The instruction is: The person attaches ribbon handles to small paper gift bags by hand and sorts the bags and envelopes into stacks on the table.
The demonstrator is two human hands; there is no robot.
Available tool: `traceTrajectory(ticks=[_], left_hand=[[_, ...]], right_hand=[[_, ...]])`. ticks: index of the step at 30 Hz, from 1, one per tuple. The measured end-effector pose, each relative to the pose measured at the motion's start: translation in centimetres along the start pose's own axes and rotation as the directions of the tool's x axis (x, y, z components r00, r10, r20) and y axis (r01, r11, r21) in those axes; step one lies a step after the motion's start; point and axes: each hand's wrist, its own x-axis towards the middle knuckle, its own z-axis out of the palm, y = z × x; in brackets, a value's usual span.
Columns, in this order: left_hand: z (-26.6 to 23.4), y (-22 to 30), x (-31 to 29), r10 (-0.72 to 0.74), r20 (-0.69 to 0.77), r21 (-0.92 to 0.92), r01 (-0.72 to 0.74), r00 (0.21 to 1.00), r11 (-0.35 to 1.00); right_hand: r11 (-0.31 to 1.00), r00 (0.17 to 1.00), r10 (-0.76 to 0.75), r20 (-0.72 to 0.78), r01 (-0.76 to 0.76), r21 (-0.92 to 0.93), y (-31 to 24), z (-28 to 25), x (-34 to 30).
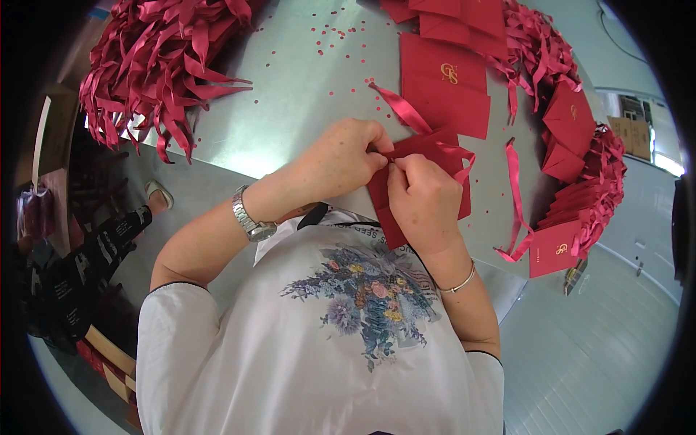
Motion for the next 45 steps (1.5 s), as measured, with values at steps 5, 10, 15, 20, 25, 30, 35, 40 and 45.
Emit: traceTrajectory(ticks=[5, 10, 15, 20, 25, 30, 35, 40, 45], left_hand=[[0.8, -0.5, -1.0, 0.187, -0.059, 0.084, -0.182, 0.981, 0.98], [0.1, 0.2, -1.1, 0.357, -0.043, 0.173, -0.345, 0.933, 0.923], [-0.7, -0.3, -0.5, 0.373, -0.027, -0.021, -0.373, 0.928, 0.927], [-1.5, 1.6, 0.5, 0.067, 0.143, -0.075, -0.057, 0.987, 0.996], [-2.3, 2.3, 1.7, 0.016, 0.328, 0.0, -0.017, 0.944, 1.0], [-2.6, 2.1, 2.3, 0.361, 0.336, 0.226, -0.446, 0.87, 0.866], [-1.7, 0.9, 2.1, 0.415, 0.194, 0.437, -0.457, 0.889, 0.775], [-1.3, 1.1, 2.1, 0.374, 0.207, 0.462, -0.427, 0.904, 0.777], [-1.2, 0.4, 2.4, 0.367, 0.196, 0.47, -0.415, 0.909, 0.779]], right_hand=[[0.991, 0.988, 0.134, 0.079, -0.136, 0.017, -0.5, -0.3, 0.9], [0.965, 0.977, 0.213, 0.014, -0.212, 0.154, -1.1, -0.8, 1.2], [0.99, 0.997, -0.065, -0.041, 0.07, 0.121, 0.7, -0.1, 0.2], [0.986, 0.994, 0.006, -0.108, 0.012, 0.165, 1.2, 0.0, -0.1], [0.988, 0.989, -0.021, -0.147, 0.044, 0.15, 1.6, -0.2, -0.5], [0.988, 0.972, -0.135, -0.193, 0.146, 0.045, 1.4, -0.1, -0.6], [0.958, 0.975, -0.209, -0.082, 0.187, -0.216, -0.1, -1.9, -1.0], [0.935, 0.934, -0.326, -0.149, 0.294, -0.2, 0.9, -1.8, -3.6], [0.975, 0.924, -0.221, -0.313, 0.198, -0.103, 2.9, -1.9, -6.8]])
